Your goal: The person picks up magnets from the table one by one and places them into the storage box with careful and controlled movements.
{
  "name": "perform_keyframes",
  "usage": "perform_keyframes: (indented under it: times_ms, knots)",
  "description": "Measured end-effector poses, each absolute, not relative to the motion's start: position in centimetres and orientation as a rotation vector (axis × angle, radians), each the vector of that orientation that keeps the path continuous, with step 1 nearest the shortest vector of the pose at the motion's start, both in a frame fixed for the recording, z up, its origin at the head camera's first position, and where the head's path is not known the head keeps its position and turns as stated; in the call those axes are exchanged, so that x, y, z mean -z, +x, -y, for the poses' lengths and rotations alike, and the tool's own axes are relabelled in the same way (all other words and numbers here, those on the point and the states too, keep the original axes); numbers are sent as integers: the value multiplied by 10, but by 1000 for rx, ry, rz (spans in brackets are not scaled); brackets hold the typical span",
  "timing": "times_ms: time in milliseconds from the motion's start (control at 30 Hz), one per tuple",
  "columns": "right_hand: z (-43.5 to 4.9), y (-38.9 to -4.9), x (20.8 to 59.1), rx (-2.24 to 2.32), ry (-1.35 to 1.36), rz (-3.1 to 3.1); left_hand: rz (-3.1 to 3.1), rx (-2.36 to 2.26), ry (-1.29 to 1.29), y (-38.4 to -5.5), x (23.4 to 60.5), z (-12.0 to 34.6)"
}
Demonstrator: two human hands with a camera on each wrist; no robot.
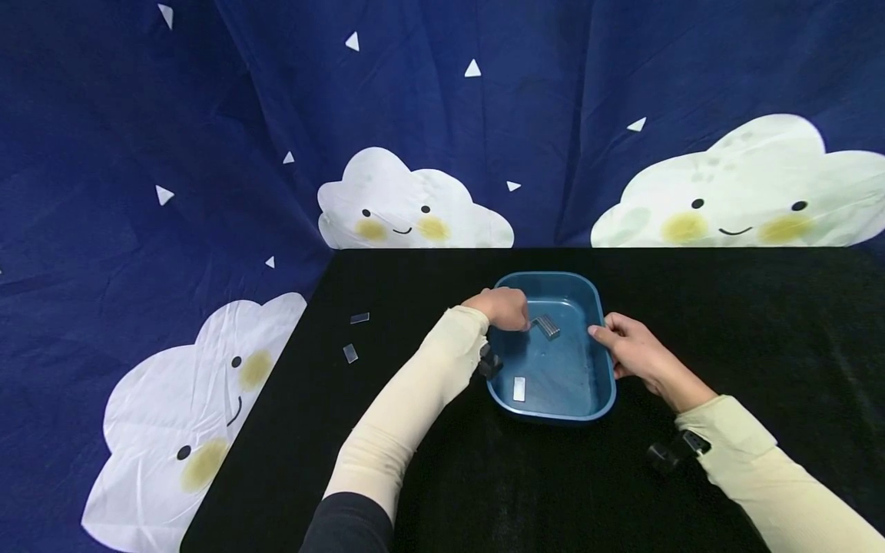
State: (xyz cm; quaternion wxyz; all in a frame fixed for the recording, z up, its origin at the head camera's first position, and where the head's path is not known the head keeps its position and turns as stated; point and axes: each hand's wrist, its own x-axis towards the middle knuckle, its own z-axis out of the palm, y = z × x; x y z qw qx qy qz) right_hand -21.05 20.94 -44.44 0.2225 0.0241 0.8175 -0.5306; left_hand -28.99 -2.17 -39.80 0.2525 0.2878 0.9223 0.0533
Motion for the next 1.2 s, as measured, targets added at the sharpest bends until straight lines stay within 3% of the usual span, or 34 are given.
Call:
perform_keyframes:
  times_ms: [633, 1200]
  knots:
    - [-211, -212, 446, 1465, 44, -2264, -2761, -654, 723, -298, 388, 48]
    - [-210, -210, 444, 1453, 73, -2276, -2850, -568, 666, -302, 384, 87]
